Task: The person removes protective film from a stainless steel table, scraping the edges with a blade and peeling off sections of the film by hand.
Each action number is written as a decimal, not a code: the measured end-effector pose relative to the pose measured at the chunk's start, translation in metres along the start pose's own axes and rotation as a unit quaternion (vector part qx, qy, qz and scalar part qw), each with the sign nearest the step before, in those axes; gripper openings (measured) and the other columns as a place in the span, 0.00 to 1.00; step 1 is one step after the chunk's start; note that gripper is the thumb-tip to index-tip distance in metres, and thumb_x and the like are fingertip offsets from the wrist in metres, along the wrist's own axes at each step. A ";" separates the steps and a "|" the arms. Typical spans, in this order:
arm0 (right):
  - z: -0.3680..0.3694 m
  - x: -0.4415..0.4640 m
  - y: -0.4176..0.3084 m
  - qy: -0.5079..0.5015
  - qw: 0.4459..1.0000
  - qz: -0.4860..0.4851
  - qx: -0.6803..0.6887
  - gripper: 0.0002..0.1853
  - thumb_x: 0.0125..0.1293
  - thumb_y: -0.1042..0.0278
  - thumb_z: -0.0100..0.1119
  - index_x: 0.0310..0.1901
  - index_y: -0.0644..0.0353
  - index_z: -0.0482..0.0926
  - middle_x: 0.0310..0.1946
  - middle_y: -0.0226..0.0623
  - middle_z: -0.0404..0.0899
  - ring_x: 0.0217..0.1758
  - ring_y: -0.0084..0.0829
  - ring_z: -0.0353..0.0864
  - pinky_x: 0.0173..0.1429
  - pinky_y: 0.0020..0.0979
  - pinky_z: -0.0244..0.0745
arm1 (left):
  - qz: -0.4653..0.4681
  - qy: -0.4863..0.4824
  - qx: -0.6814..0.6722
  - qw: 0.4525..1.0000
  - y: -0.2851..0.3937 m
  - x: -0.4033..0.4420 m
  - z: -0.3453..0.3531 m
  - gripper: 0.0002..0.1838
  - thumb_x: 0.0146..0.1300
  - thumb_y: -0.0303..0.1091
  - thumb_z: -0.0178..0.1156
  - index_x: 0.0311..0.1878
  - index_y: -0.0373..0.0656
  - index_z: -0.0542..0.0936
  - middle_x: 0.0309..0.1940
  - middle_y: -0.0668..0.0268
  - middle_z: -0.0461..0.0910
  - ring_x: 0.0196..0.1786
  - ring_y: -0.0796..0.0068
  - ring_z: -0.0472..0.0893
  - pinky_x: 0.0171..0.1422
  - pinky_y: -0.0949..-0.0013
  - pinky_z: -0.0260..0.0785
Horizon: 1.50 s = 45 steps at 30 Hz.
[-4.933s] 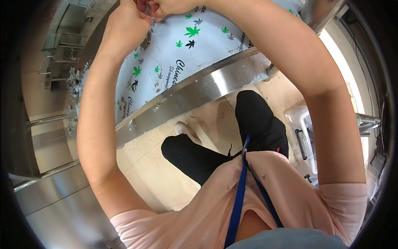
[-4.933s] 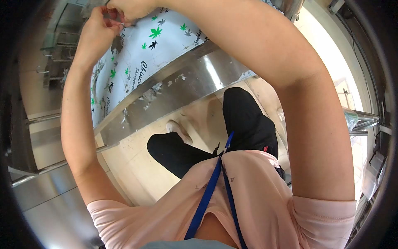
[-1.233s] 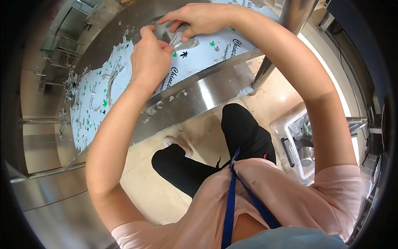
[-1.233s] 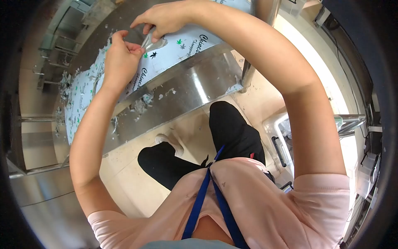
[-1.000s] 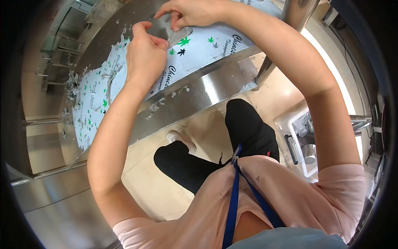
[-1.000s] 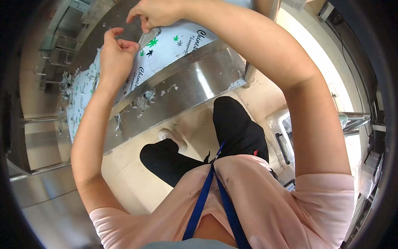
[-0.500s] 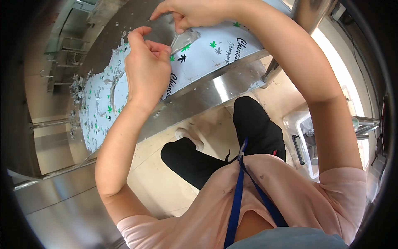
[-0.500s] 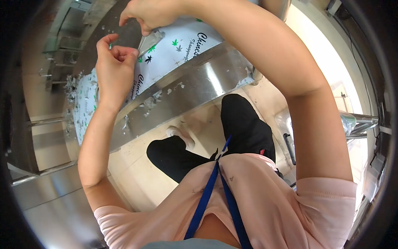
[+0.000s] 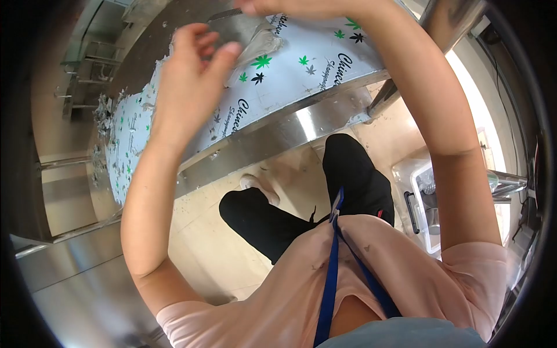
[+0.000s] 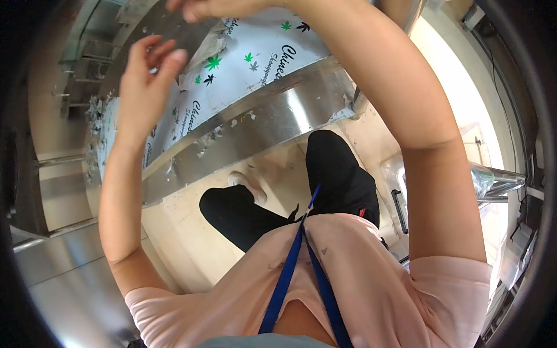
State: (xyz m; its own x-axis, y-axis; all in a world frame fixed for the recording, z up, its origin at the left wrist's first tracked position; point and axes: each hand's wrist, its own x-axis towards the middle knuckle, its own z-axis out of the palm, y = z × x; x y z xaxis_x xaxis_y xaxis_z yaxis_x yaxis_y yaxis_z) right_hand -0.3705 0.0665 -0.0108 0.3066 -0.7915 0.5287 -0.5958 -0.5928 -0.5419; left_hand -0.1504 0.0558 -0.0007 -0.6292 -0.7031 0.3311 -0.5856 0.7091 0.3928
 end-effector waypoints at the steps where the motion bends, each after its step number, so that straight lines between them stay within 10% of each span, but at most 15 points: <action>1: 0.003 -0.005 0.002 -0.059 0.998 -0.004 -0.032 0.21 0.58 0.72 0.54 0.54 0.70 0.73 0.44 0.51 0.80 0.48 0.44 0.80 0.55 0.36 0.73 | -0.002 -0.016 -0.011 1.000 0.003 -0.004 0.009 0.29 0.60 0.40 0.62 0.57 0.32 0.65 0.48 0.47 0.79 0.46 0.58 0.81 0.51 0.63 0.72; 6: 0.011 -0.010 0.006 -0.196 0.979 -0.016 -0.060 0.17 0.55 0.71 0.57 0.47 0.66 0.78 0.39 0.53 0.81 0.44 0.48 0.80 0.49 0.39 0.73 | 0.027 -0.009 0.130 0.991 0.018 -0.004 0.028 0.23 0.57 0.32 0.61 0.53 0.33 0.66 0.38 0.52 0.82 0.39 0.49 0.81 0.44 0.56 0.72; 17: 0.004 -0.012 -0.006 -0.140 0.989 -0.001 -0.055 0.10 0.53 0.74 0.57 0.36 0.67 0.82 0.30 0.54 0.80 0.37 0.47 0.81 0.41 0.38 0.74 | 0.062 0.049 0.135 0.988 0.026 -0.007 0.031 0.17 0.59 0.26 0.58 0.49 0.37 0.66 0.26 0.58 0.82 0.29 0.52 0.81 0.35 0.56 0.71; 29: 0.001 -0.016 -0.015 -0.128 0.989 -0.022 -0.072 0.09 0.50 0.73 0.55 0.32 0.65 0.82 0.28 0.53 0.80 0.35 0.47 0.81 0.39 0.40 0.73 | 0.129 0.073 0.153 0.977 0.019 0.002 0.036 0.23 0.56 0.29 0.61 0.53 0.34 0.65 0.29 0.56 0.83 0.33 0.52 0.82 0.39 0.56 0.72; 45: -0.020 -0.028 -0.032 -0.146 0.968 -0.061 -0.197 0.10 0.49 0.74 0.55 0.32 0.68 0.83 0.30 0.52 0.81 0.35 0.46 0.80 0.39 0.40 0.73 | -0.014 0.053 0.101 0.993 0.040 -0.004 0.037 0.20 0.58 0.28 0.62 0.50 0.36 0.66 0.32 0.56 0.84 0.31 0.68 0.82 0.41 0.69 0.72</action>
State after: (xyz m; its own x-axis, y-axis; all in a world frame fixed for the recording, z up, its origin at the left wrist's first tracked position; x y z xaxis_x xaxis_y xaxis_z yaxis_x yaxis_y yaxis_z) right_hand -0.3748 0.1102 0.0044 0.5539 -0.7620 0.3354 -0.7612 -0.6267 -0.1669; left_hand -0.1903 0.0886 -0.0179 -0.5610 -0.7164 0.4149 -0.6991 0.6784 0.2259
